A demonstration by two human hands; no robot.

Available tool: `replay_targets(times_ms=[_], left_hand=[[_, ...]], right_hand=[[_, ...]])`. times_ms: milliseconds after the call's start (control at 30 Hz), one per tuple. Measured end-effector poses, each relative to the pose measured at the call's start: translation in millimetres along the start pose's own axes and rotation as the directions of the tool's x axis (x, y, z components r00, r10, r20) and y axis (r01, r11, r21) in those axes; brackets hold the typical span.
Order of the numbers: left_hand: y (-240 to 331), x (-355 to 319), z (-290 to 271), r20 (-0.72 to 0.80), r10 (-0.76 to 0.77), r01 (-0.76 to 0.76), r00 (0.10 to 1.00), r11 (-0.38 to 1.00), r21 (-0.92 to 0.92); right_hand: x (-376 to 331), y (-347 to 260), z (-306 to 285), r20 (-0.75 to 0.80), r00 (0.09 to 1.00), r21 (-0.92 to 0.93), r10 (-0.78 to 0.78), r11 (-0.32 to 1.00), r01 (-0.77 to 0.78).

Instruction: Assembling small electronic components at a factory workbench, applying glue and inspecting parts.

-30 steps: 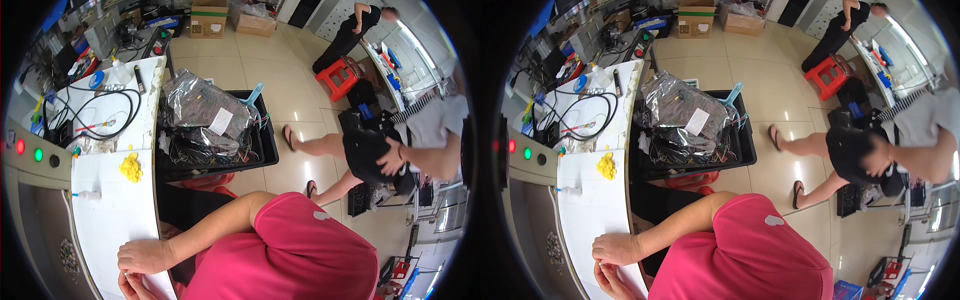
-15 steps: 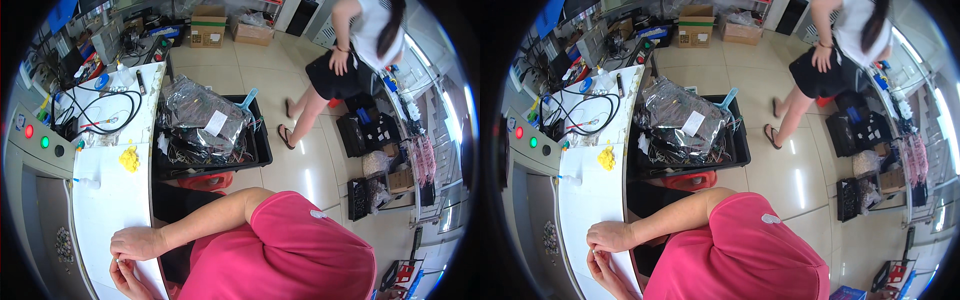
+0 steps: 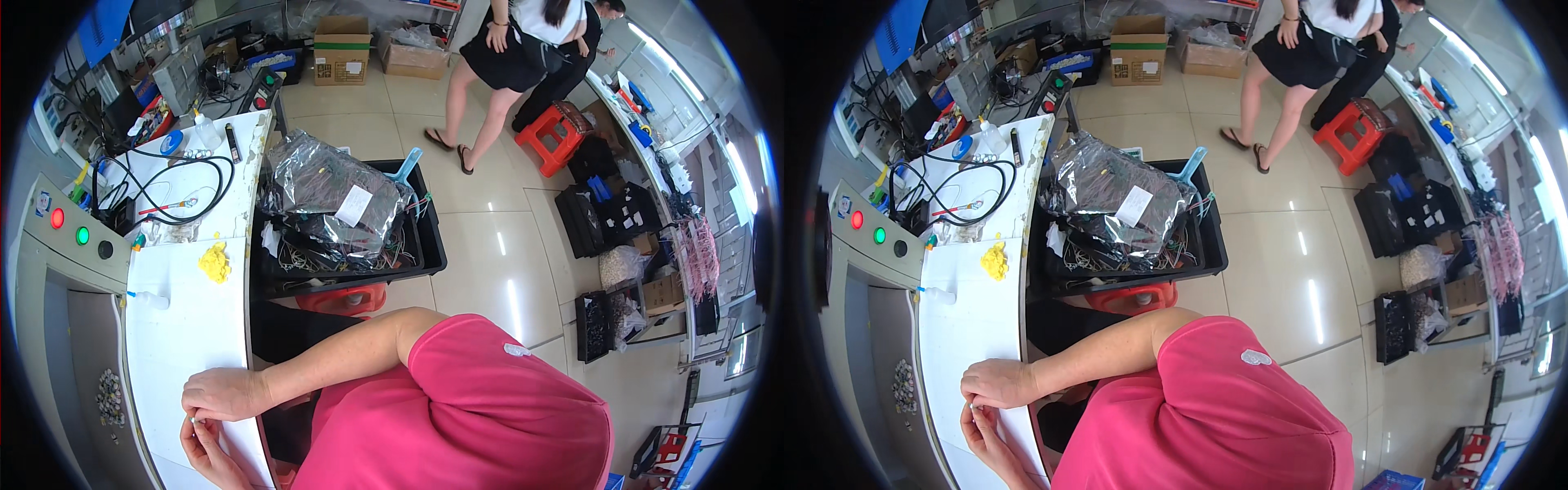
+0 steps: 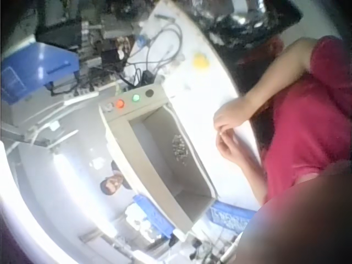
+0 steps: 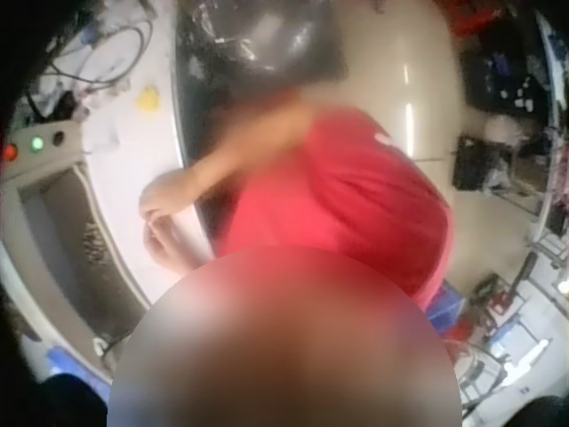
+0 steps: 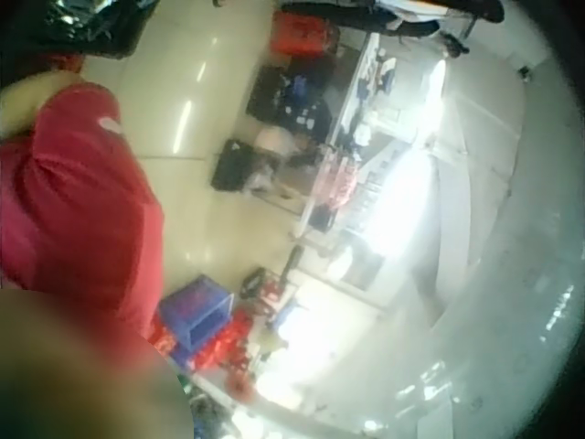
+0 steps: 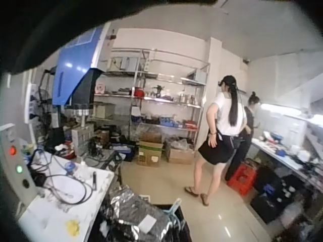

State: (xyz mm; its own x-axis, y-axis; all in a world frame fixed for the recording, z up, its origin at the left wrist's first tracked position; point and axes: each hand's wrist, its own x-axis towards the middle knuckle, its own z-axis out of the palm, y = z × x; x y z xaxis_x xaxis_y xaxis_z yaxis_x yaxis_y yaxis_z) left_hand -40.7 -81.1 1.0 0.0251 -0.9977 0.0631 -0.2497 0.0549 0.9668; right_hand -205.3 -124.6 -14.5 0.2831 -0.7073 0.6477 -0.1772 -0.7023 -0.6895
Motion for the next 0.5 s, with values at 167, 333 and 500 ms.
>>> replay_targets(times_ms=[167,333,500], left_hand=[[2.1,-2.1,-0.8,0.017,0.003,-0.004,1.0,1.0,0.03],[4.0,-2.5,4.0,0.02,0.012,-0.012,1.0,1.0,0.008],[2.1,-3.6,0.7,0.019,0.007,-0.007,1.0,1.0,-0.019]], right_hand=[[-0.9,-0.3,1.8,0.002,1.0,-0.009,-0.002,1.0,0.002],[-2.3,-0.9,-1.8,0.014,1.0,-0.019,0.017,1.0,-0.016],[-0.8,-3.3,-0.3,0.021,0.999,0.0,0.041,0.999,-0.041]])
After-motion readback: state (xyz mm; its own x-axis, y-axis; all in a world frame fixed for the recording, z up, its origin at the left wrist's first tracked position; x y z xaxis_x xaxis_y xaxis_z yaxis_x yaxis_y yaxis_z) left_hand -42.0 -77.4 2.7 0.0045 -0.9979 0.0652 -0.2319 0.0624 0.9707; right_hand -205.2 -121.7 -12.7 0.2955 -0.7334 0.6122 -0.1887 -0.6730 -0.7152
